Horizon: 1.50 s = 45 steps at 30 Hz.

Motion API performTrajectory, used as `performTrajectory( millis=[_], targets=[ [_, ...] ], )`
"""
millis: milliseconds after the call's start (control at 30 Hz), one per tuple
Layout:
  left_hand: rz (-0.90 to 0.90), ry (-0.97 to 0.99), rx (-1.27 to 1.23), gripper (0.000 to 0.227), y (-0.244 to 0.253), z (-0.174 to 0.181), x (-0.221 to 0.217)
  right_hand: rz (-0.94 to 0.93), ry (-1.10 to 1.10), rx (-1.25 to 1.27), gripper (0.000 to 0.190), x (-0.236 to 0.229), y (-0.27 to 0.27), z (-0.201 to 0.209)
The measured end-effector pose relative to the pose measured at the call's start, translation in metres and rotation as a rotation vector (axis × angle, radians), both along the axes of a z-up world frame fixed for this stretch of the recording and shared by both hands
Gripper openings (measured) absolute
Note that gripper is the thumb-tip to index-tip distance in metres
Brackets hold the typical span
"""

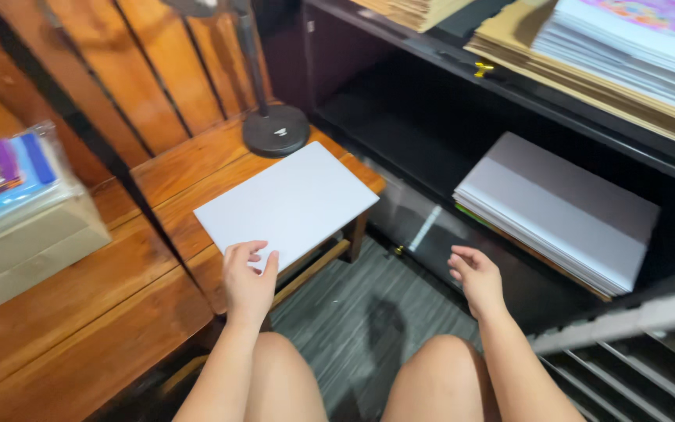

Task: The person repeatedly takes white sheets of paper from a stack on a black shelf and places them onto a wooden bench. The person handles the paper by hand, moving it from the shelf to the bench in a repetitive cycle.

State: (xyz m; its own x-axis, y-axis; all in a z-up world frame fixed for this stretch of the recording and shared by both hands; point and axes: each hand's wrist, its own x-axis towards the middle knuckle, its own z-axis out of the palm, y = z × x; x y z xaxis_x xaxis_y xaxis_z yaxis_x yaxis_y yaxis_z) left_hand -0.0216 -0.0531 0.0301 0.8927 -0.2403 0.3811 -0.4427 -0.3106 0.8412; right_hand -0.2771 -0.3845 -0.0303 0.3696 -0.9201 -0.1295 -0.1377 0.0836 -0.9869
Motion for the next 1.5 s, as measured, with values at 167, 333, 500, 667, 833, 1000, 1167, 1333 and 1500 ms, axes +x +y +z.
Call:
performTrajectory(
  millis=[167,333,500,667,833,1000,1167,1333,1500],
  targets=[
    [-0.315,0.092,-0.008,0.016,-0.084,-0.008,-0.028,-0.186,-0.04,0.047,0.03,-0.088,-0.011,-0.027],
    [-0.611,0.343,0.091,0.015,-0.157,-0.033,-0.067,-0.368,-0.052,0.037,0.026,-0.159,-0.019,-0.047],
    [-0.695,0.452,0.321,0.022,-0.239,-0.102,-0.078,-0.516,-0.062,-0.047,0.033,-0.192,-0.022,-0.025],
    [-0.683,0.36,0.363,0.023,-0.293,-0.094,-0.088,-0.606,-0.111,-0.053,0.053,-0.189,-0.036,0.005],
    [-0.596,0.334,0.307,0.02,-0.316,-0.034,-0.105,-0.643,-0.131,-0.033,0.066,-0.181,-0.041,0.039],
    [-0.638,0.3,0.072,0.04,-0.336,0.003,-0.115,-0.659,-0.175,-0.067,0.085,-0.176,-0.057,0.031],
    [-0.738,0.349,0.201,0.076,-0.334,0.038,-0.125,-0.67,-0.148,-0.059,0.08,-0.176,-0.059,0.038],
    [-0.816,0.372,0.3,0.084,-0.348,0.038,-0.118,-0.681,-0.11,-0.053,0.073,-0.177,-0.051,0.058],
    [-0.782,0.333,0.351,0.08,-0.355,0.027,-0.115,-0.65,-0.086,-0.034,0.061,-0.173,-0.05,0.066]
  ],
)
